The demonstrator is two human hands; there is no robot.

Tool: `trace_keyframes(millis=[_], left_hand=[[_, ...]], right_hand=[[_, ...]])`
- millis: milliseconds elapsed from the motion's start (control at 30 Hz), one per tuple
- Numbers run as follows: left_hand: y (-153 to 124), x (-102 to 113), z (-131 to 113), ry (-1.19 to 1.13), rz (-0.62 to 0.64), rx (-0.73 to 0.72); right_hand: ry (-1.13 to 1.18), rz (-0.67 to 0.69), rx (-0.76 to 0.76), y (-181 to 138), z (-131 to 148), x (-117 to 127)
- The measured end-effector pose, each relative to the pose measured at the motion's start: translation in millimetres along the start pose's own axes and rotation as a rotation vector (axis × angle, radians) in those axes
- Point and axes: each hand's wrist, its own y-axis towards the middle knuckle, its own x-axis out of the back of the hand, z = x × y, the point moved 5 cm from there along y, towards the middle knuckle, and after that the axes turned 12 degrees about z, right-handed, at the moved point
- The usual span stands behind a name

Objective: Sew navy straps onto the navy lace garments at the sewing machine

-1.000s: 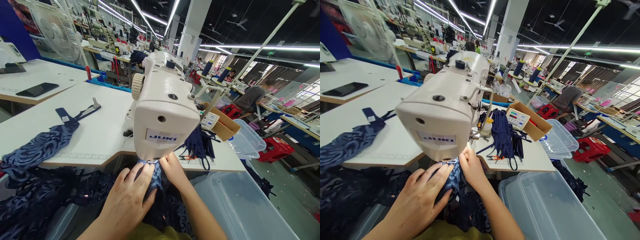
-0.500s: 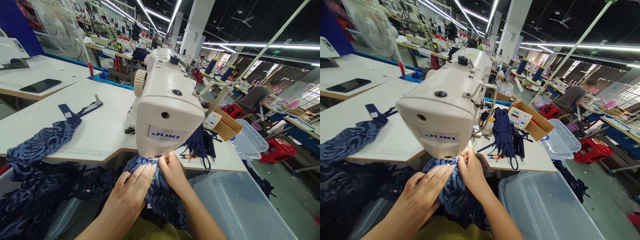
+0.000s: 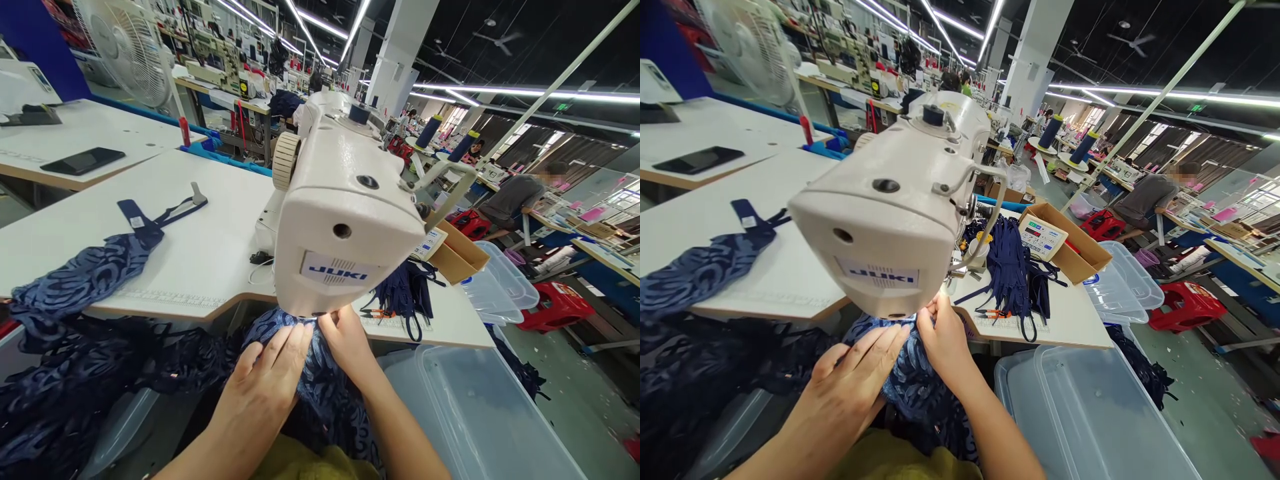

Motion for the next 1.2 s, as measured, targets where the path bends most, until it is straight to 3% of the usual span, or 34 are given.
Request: trace_keyframes(millis=[500,667,867,1000,1200], left_hand=[[-1.7,-2.6,2.0,0.062,-0.064,-0.034],[-6.1,-9.9,6.4,0.140,-0.136,-0.042],[-7.4,-14.9,7.4,0.189,-0.136,-0.042],[-6.8,-17.5,3.7,0.230,-0.116,-0.055],[-6.0,-18.9,4.5,0.256,-0.084,-0.095]], right_hand=[[-0.020,0.022,-0.042,-0.4,-7.9,-5.0],[0.070,-0.016,-0.033,0.4,-22.0,-10.2],[0.156,-0.026,-0.022,-3.0,-49.9,-12.2],[0.158,0.072,-0.082,-13.4,-71.1,-13.3],[0.384,0.386,-0.170,-31.9,-88.4,-27.0]])
